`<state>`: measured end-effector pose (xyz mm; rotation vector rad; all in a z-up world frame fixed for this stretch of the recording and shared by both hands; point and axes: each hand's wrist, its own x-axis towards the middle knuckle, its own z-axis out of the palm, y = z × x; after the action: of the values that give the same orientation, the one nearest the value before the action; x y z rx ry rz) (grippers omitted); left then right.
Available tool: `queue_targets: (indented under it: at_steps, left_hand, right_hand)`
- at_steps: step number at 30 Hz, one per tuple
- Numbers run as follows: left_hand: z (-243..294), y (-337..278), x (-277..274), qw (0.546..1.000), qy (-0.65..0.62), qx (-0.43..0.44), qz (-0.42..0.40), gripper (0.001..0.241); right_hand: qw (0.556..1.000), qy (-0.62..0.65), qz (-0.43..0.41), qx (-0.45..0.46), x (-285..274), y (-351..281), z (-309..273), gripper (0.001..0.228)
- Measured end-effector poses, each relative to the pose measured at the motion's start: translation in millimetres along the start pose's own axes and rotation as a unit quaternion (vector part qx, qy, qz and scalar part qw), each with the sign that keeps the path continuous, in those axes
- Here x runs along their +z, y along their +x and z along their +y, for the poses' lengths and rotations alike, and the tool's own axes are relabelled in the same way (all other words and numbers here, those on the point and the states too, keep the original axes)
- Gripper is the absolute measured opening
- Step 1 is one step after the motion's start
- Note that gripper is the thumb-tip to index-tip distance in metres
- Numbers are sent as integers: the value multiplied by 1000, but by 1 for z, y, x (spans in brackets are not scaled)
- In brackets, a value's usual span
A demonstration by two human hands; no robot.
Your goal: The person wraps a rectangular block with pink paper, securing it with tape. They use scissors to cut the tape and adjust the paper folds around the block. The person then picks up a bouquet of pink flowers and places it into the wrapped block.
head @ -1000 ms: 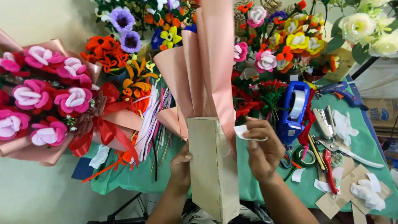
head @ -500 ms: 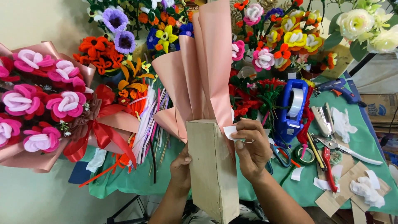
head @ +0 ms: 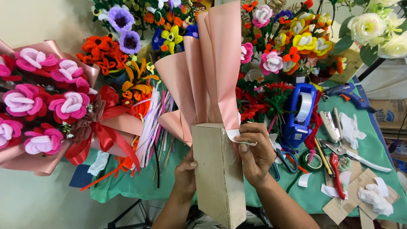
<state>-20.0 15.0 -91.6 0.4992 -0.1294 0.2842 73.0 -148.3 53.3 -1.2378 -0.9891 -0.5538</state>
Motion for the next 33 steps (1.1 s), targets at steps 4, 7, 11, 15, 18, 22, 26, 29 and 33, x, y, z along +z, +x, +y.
queue_targets:
  at_steps: [4, 7, 11, 15, 18, 22, 26, 29, 33]
  left_hand:
    - [2, 1, 1, 999, 13, -2, -29, 67]
    - [1, 0, -2, 999, 17, 4, -27, 61]
    - [2, 1, 1, 1000, 18, 2, -26, 64]
    - [0, -1, -4, 999, 28, 4, -20, 72]
    - [-2, -1, -13, 999, 32, 7, -18, 69]
    - [2, 0, 2, 999, 37, 9, -34, 63]
    - [1, -1, 1, 1000, 23, 1, -16, 72]
    - [0, -1, -2, 999, 28, 3, -16, 73]
    - [-2, -2, -6, 1000, 22, 6, -20, 64]
  right_hand:
    - [1000, 1, 0, 3, 1, -1, 2, 18]
    - [1000, -8, 0, 1, 1, -1, 2, 18]
    - [1000, -9, 2, 2, 1, -2, 2, 18]
    - [1000, -8, -4, 1, 1, -1, 1, 17]
    - [1000, -4, 0, 2, 1, -2, 1, 16]
    - [1000, -1, -2, 12, -1, -3, 2, 17]
    - [1000, -6, -1, 21, -2, -3, 1, 16]
    - [1000, -9, 0, 26, -1, -3, -1, 16]
    - [1000, -9, 0, 24, -1, -1, -2, 14]
